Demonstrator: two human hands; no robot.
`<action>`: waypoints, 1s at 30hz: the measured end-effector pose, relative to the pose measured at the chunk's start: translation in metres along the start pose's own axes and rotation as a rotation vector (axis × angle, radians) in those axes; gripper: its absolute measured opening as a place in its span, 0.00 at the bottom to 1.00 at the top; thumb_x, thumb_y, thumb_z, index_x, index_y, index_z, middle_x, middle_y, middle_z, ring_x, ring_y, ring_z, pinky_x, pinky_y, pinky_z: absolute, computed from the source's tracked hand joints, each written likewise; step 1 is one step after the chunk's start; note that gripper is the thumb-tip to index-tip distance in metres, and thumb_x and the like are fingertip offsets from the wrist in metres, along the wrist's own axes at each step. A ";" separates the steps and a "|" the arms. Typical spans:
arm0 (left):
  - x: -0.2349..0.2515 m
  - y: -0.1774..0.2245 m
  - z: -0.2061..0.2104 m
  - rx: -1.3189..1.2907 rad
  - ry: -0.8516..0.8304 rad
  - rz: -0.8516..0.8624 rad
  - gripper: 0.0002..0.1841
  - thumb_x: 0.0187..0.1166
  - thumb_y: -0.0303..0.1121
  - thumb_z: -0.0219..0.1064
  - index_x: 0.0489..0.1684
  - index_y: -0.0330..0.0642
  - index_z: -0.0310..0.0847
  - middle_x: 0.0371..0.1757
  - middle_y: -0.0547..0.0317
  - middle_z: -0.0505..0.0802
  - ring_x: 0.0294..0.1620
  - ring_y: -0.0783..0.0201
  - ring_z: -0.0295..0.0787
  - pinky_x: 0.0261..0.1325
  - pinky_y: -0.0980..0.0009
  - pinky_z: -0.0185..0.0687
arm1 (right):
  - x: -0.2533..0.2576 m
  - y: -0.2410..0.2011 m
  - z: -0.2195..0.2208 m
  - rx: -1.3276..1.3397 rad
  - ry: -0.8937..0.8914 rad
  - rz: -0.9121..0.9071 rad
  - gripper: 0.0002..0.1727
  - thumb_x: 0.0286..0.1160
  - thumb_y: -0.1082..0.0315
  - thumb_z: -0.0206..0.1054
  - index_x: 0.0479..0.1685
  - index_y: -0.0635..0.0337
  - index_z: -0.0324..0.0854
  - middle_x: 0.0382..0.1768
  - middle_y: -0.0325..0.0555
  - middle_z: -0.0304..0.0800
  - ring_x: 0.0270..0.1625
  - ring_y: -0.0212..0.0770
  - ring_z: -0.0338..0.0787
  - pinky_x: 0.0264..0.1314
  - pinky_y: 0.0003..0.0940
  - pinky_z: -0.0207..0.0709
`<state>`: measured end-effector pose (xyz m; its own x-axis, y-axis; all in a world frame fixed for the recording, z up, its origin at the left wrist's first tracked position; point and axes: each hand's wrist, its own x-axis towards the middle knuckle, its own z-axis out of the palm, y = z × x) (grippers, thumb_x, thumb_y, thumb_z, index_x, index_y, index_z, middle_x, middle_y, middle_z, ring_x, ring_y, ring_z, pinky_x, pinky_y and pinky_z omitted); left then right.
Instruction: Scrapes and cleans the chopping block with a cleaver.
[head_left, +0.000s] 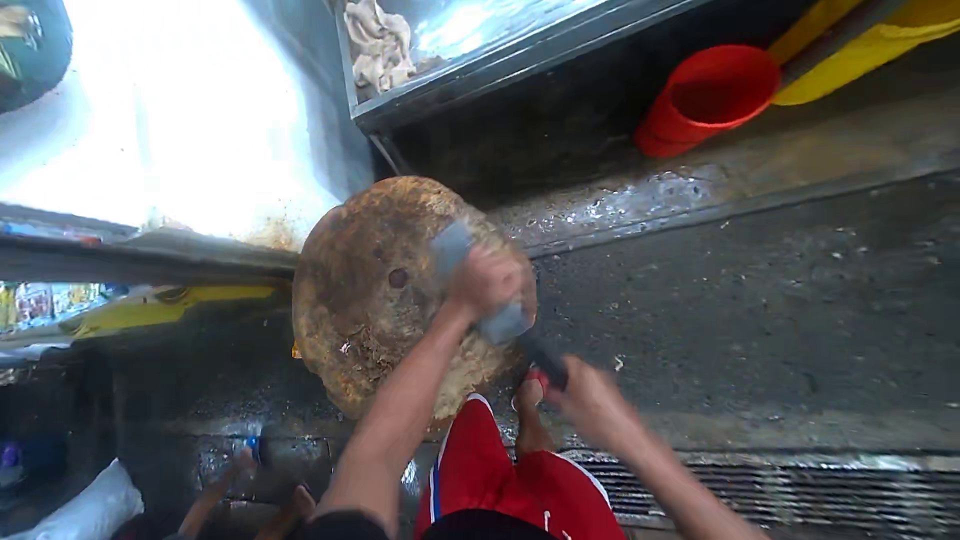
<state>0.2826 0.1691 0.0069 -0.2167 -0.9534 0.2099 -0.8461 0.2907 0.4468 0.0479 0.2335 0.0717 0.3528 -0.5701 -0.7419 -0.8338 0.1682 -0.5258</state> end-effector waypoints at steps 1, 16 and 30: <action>-0.025 -0.005 -0.004 0.031 0.100 -0.065 0.18 0.78 0.36 0.62 0.13 0.45 0.80 0.23 0.59 0.90 0.36 0.60 0.91 0.61 0.57 0.83 | -0.002 -0.003 0.006 -0.053 -0.055 -0.020 0.20 0.72 0.62 0.74 0.60 0.61 0.82 0.41 0.59 0.92 0.46 0.60 0.93 0.52 0.67 0.85; -0.100 -0.005 -0.020 0.215 0.172 -0.265 0.22 0.78 0.39 0.56 0.08 0.45 0.72 0.16 0.58 0.84 0.27 0.58 0.86 0.47 0.59 0.82 | -0.001 0.002 0.038 -0.097 -0.224 -0.107 0.19 0.70 0.62 0.72 0.58 0.58 0.81 0.40 0.57 0.91 0.46 0.59 0.93 0.51 0.64 0.86; -0.120 0.013 -0.027 0.227 0.245 -0.413 0.21 0.76 0.38 0.58 0.07 0.45 0.71 0.15 0.58 0.82 0.25 0.59 0.85 0.45 0.59 0.81 | 0.002 0.000 0.020 -0.184 -0.299 -0.193 0.17 0.72 0.59 0.71 0.55 0.58 0.81 0.39 0.55 0.90 0.45 0.58 0.93 0.50 0.63 0.85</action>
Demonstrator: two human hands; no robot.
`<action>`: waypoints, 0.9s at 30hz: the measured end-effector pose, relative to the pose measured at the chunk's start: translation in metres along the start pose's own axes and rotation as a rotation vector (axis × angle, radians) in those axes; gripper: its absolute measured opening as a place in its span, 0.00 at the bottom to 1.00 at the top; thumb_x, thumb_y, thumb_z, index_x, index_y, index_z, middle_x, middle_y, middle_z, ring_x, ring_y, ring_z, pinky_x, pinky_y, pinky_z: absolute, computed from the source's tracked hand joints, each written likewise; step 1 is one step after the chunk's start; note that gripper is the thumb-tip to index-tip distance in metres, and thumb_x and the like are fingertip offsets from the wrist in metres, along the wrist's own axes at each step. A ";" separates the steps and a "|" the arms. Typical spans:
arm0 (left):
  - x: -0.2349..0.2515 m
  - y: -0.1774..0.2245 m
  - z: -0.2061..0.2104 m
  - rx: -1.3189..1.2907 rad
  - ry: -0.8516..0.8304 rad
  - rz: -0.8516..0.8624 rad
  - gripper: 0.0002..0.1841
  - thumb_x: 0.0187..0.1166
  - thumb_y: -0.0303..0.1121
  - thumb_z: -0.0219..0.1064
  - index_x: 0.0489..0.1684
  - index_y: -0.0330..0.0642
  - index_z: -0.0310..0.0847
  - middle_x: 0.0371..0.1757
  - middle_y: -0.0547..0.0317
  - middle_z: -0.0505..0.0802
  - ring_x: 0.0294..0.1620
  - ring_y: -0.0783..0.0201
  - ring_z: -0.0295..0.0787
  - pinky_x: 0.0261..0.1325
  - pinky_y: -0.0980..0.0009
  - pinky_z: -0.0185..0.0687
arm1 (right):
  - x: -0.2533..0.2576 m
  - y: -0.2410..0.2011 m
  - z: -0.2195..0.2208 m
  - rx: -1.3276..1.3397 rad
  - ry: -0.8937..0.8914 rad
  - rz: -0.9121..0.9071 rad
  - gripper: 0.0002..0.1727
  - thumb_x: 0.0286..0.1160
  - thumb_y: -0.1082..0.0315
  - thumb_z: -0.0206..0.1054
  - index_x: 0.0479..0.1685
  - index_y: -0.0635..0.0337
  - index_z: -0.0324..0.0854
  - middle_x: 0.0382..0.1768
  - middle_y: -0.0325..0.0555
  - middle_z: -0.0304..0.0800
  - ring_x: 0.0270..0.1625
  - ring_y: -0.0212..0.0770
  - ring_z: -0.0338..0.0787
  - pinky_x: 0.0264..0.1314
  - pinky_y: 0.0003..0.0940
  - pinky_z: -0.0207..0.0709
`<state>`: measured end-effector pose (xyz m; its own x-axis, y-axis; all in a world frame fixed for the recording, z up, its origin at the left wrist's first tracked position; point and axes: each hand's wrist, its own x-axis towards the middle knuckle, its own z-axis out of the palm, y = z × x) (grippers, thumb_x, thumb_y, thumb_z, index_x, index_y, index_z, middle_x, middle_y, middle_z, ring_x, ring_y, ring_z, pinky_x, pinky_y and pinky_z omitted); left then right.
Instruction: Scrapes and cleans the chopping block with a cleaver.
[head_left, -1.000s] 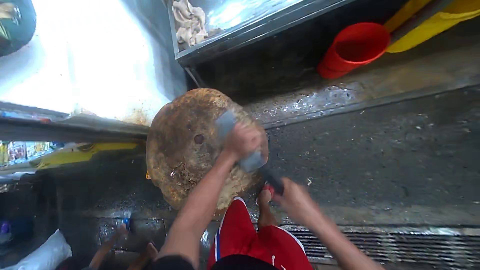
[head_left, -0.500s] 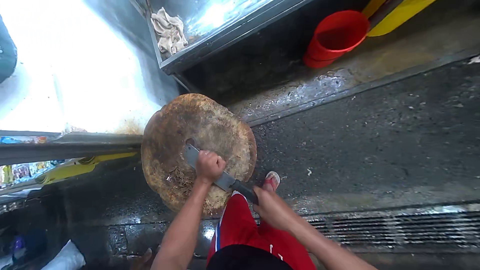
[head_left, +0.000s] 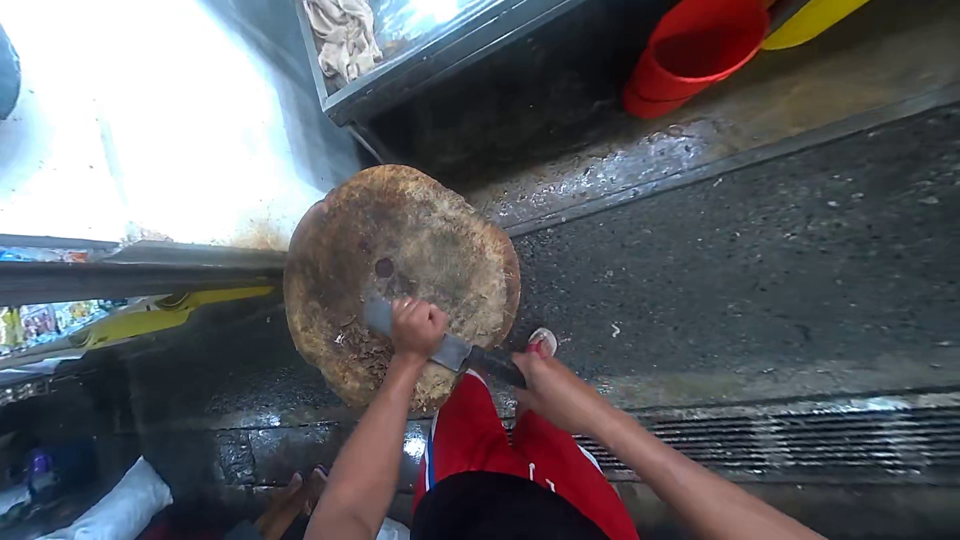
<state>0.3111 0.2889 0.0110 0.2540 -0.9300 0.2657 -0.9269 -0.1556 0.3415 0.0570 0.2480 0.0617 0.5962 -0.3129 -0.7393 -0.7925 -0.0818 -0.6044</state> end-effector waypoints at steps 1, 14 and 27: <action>0.024 0.012 0.011 -0.058 0.020 0.052 0.20 0.74 0.38 0.61 0.06 0.46 0.73 0.14 0.59 0.83 0.25 0.60 0.85 0.46 0.59 0.82 | -0.006 0.004 -0.013 0.024 0.081 0.026 0.16 0.74 0.56 0.72 0.52 0.57 0.81 0.35 0.53 0.90 0.42 0.55 0.92 0.47 0.62 0.85; 0.061 0.041 0.041 -0.134 0.005 0.161 0.19 0.72 0.38 0.61 0.07 0.45 0.75 0.16 0.60 0.85 0.26 0.59 0.86 0.44 0.58 0.80 | -0.022 0.015 -0.039 0.031 0.183 0.108 0.13 0.72 0.63 0.73 0.49 0.59 0.81 0.32 0.54 0.88 0.39 0.56 0.90 0.43 0.62 0.83; 0.051 0.045 0.037 -0.132 -0.111 0.205 0.20 0.78 0.37 0.60 0.10 0.44 0.76 0.20 0.58 0.86 0.31 0.58 0.86 0.49 0.56 0.80 | -0.018 0.025 -0.020 0.043 0.129 0.095 0.16 0.73 0.62 0.72 0.55 0.60 0.81 0.38 0.56 0.90 0.44 0.58 0.92 0.50 0.62 0.84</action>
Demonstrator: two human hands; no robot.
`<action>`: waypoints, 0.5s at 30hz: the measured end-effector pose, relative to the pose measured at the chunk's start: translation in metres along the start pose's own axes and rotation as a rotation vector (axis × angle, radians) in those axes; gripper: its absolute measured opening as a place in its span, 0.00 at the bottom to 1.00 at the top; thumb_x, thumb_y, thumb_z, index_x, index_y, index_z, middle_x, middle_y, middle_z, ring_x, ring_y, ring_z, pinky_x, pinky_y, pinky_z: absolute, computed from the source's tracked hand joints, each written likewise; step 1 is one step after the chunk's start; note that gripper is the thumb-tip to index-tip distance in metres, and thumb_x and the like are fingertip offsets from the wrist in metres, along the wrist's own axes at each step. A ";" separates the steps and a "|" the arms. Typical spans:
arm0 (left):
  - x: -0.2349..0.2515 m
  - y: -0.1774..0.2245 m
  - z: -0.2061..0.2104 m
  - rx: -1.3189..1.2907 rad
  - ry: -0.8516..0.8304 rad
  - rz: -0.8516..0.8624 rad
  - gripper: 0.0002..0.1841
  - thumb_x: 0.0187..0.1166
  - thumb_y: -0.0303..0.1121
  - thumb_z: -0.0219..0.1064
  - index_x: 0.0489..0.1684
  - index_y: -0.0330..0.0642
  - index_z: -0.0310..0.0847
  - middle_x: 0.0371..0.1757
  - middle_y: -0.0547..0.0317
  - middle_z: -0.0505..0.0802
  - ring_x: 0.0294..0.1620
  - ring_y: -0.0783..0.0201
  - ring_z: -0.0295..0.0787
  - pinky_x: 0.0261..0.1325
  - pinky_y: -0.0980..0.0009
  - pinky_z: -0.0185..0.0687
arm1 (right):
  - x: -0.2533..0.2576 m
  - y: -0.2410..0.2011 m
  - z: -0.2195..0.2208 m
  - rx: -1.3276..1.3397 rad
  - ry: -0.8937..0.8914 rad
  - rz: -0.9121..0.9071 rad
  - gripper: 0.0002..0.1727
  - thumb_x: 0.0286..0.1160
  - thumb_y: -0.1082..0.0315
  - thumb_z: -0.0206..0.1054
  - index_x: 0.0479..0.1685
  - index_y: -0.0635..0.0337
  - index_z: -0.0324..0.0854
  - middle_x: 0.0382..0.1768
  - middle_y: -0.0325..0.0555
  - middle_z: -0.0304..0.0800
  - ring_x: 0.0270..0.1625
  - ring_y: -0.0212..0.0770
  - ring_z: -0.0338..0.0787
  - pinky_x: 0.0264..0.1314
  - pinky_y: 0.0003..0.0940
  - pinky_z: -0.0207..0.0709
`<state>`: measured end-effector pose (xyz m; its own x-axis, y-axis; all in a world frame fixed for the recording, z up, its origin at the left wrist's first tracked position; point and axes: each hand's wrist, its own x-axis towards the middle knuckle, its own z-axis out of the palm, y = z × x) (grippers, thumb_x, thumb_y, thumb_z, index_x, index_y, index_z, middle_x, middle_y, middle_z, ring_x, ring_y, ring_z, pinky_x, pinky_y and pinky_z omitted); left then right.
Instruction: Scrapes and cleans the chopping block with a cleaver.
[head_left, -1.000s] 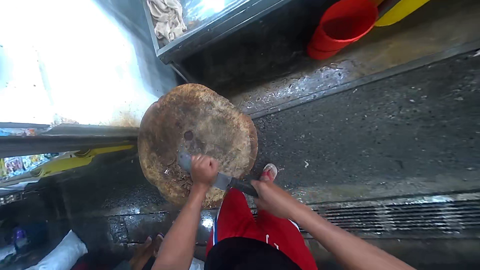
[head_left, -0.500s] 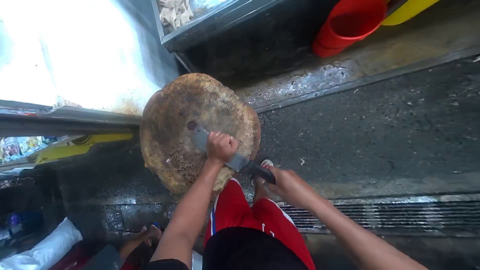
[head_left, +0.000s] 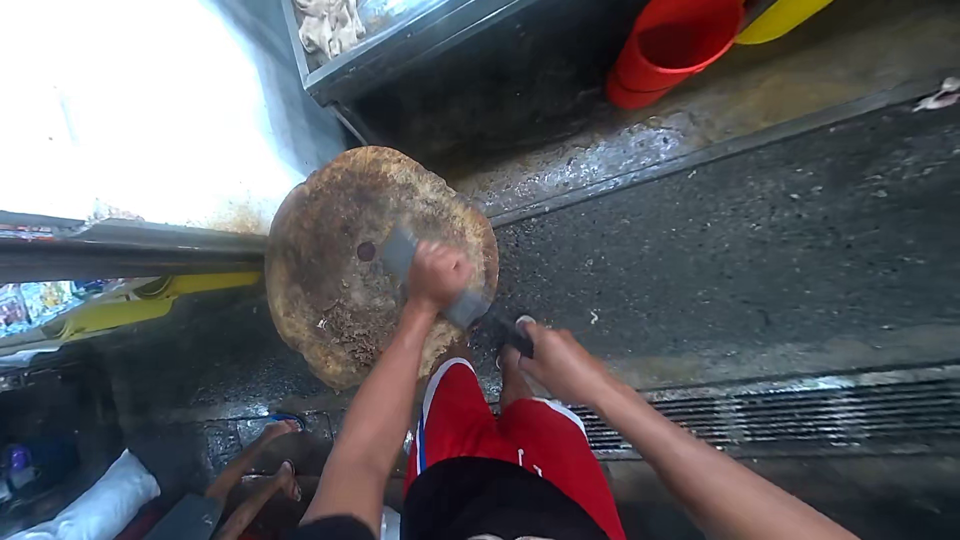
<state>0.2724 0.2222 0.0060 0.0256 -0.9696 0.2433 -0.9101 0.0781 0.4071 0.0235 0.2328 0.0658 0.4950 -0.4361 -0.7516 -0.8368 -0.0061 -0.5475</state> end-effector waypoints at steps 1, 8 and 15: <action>-0.014 -0.002 -0.004 0.034 0.030 -0.054 0.20 0.78 0.38 0.60 0.09 0.45 0.74 0.19 0.59 0.86 0.30 0.59 0.86 0.49 0.58 0.81 | 0.001 0.001 0.002 -0.043 -0.022 -0.042 0.17 0.75 0.59 0.71 0.54 0.60 0.80 0.37 0.56 0.90 0.44 0.58 0.93 0.50 0.62 0.85; 0.024 0.002 0.011 -0.025 0.088 0.053 0.19 0.75 0.35 0.62 0.08 0.43 0.73 0.17 0.56 0.85 0.27 0.56 0.85 0.45 0.56 0.79 | -0.002 -0.001 -0.011 0.015 0.078 0.046 0.15 0.73 0.63 0.72 0.52 0.60 0.79 0.36 0.55 0.88 0.42 0.57 0.91 0.46 0.62 0.82; 0.023 0.009 0.013 0.008 0.168 -0.027 0.20 0.74 0.37 0.60 0.06 0.44 0.71 0.15 0.57 0.84 0.25 0.57 0.85 0.41 0.57 0.79 | -0.008 0.000 -0.041 -0.056 0.093 -0.002 0.12 0.72 0.63 0.72 0.48 0.58 0.81 0.32 0.53 0.88 0.38 0.56 0.90 0.42 0.60 0.82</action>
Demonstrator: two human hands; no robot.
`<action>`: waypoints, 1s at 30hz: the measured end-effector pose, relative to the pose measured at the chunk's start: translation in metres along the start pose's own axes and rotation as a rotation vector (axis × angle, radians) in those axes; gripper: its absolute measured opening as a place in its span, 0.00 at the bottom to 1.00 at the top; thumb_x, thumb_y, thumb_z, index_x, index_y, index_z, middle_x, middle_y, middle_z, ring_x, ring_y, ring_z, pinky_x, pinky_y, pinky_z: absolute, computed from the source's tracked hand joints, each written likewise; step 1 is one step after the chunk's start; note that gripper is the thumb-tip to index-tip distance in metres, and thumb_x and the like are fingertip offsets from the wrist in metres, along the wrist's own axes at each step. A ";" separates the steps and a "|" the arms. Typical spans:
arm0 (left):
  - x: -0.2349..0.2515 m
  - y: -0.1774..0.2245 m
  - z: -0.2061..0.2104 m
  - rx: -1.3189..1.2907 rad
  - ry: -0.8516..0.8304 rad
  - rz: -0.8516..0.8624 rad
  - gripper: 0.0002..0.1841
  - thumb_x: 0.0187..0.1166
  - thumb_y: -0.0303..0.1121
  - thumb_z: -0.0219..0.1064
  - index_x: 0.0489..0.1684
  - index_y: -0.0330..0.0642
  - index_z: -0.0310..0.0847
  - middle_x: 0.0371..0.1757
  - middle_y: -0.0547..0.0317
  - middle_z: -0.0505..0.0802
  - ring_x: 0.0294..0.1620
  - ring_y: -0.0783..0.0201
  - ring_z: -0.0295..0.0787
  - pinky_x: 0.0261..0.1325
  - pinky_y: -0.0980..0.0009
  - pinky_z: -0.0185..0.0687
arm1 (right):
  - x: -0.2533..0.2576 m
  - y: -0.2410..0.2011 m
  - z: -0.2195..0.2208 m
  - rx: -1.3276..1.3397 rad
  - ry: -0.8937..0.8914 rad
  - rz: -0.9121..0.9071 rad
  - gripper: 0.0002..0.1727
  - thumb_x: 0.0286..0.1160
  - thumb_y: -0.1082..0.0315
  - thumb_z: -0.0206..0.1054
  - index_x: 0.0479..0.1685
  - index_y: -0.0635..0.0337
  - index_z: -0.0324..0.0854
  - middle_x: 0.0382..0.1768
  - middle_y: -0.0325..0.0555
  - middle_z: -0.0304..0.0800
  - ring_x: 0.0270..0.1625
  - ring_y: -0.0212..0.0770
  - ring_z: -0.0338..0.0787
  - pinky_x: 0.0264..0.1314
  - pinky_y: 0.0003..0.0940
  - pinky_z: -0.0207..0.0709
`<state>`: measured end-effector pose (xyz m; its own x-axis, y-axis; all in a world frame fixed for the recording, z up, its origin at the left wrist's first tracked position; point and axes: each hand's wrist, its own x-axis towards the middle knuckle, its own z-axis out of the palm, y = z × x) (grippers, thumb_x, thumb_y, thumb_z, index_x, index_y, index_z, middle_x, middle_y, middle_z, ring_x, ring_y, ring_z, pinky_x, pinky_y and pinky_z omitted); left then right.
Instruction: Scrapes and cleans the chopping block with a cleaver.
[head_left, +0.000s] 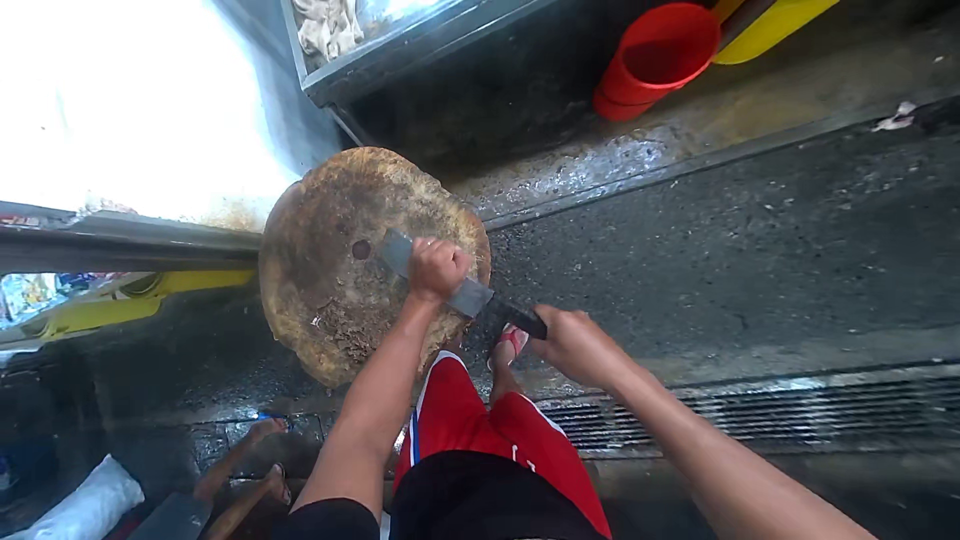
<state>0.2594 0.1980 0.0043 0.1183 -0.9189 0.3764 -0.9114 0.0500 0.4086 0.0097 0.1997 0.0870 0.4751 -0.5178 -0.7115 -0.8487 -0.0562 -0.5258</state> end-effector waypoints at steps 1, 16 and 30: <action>0.015 -0.003 0.005 -0.014 -0.015 0.034 0.20 0.75 0.36 0.60 0.07 0.44 0.71 0.15 0.56 0.84 0.26 0.56 0.86 0.44 0.56 0.80 | 0.004 -0.003 -0.004 0.019 0.014 0.009 0.11 0.73 0.64 0.72 0.48 0.58 0.80 0.32 0.52 0.87 0.38 0.55 0.90 0.42 0.59 0.82; -0.011 0.026 0.006 0.064 -0.031 -0.134 0.19 0.74 0.38 0.63 0.10 0.44 0.77 0.18 0.58 0.87 0.28 0.57 0.87 0.43 0.56 0.80 | 0.017 0.030 -0.028 -0.086 -0.155 -0.055 0.14 0.72 0.63 0.75 0.47 0.62 0.82 0.36 0.56 0.88 0.41 0.57 0.90 0.47 0.63 0.82; 0.076 -0.018 0.011 0.060 0.026 -0.330 0.18 0.76 0.42 0.63 0.14 0.46 0.83 0.23 0.60 0.91 0.33 0.60 0.90 0.50 0.57 0.78 | 0.095 -0.021 -0.116 -0.323 -0.077 -0.115 0.21 0.75 0.53 0.75 0.53 0.63 0.83 0.38 0.56 0.89 0.43 0.55 0.90 0.51 0.63 0.81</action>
<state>0.2806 0.1229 0.0163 0.4199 -0.8715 0.2533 -0.8438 -0.2721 0.4626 0.0452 0.0529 0.0844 0.5776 -0.4274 -0.6955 -0.8124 -0.3844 -0.4385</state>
